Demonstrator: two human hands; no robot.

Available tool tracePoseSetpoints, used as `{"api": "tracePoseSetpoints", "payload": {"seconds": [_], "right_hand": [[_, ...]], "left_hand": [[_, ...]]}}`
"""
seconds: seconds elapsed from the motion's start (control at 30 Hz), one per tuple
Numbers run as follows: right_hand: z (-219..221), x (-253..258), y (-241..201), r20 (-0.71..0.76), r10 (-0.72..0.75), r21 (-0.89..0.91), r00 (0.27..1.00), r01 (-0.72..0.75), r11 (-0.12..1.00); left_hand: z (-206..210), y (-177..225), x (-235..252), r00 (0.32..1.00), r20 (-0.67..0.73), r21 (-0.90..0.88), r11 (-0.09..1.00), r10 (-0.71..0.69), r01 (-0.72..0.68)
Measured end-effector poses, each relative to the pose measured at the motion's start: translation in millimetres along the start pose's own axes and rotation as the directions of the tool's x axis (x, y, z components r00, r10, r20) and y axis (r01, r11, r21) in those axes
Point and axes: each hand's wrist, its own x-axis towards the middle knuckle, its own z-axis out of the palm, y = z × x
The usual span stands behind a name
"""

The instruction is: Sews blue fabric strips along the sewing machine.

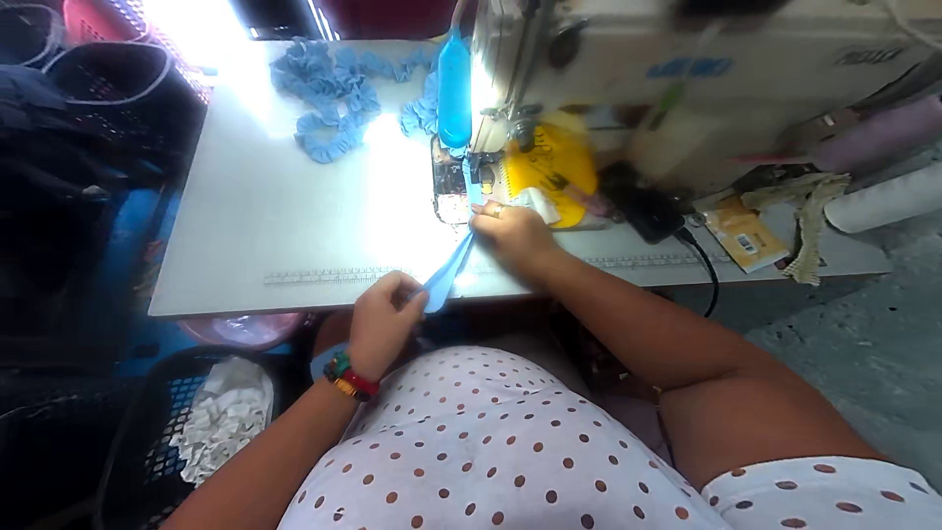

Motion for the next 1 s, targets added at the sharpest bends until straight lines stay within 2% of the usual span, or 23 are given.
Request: {"api": "tracePoseSetpoints", "payload": {"seconds": [0.1,0.2,0.3,0.4,0.5,0.53,0.63,0.73,0.87,1.0], "right_hand": [[2,0,-13,-0.051,-0.001,0.069,0.999,0.005,0.998],[-6,-15,-48,-0.093,-0.183,0.268,0.979,0.202,0.942],[-8,-22,-70,-0.191,-0.312,0.307,0.931,0.358,0.882],[-9,-12,-78,-0.318,-0.299,0.326,0.9,0.4,0.856],[-17,0,-80,-0.313,-0.229,0.441,0.922,0.355,0.824],[-20,3,-80,-0.29,-0.219,0.48,0.932,0.34,0.809],[-29,6,-77,-0.228,-0.187,0.556,0.955,0.286,0.781],[-35,6,-77,-0.243,-0.169,0.545,0.955,0.278,0.791],[-41,-2,-80,-0.326,-0.178,0.414,0.928,0.309,0.856],[-47,-22,-83,-0.322,-0.188,0.267,0.928,0.28,0.922]], "left_hand": [[2,7,0,1.0,-0.025,-0.165,0.986,-0.018,0.013],[-5,14,-5,0.999,-0.02,-0.308,0.951,-0.032,0.024],[-11,22,-11,0.999,-0.012,-0.326,0.945,-0.038,0.032],[-13,21,-11,0.995,-0.068,-0.22,0.972,0.066,-0.08],[-12,15,-12,0.928,-0.145,0.102,0.938,0.344,-0.332],[-12,16,-12,0.902,-0.156,0.151,0.912,0.403,-0.381],[-10,18,-14,0.87,-0.17,0.133,0.885,0.463,-0.445],[-5,17,-13,0.824,-0.174,0.126,0.842,0.539,-0.524],[-2,19,-10,0.752,-0.16,0.166,0.768,0.64,-0.618],[1,22,-4,0.671,-0.04,0.241,0.659,0.74,-0.713]]}}
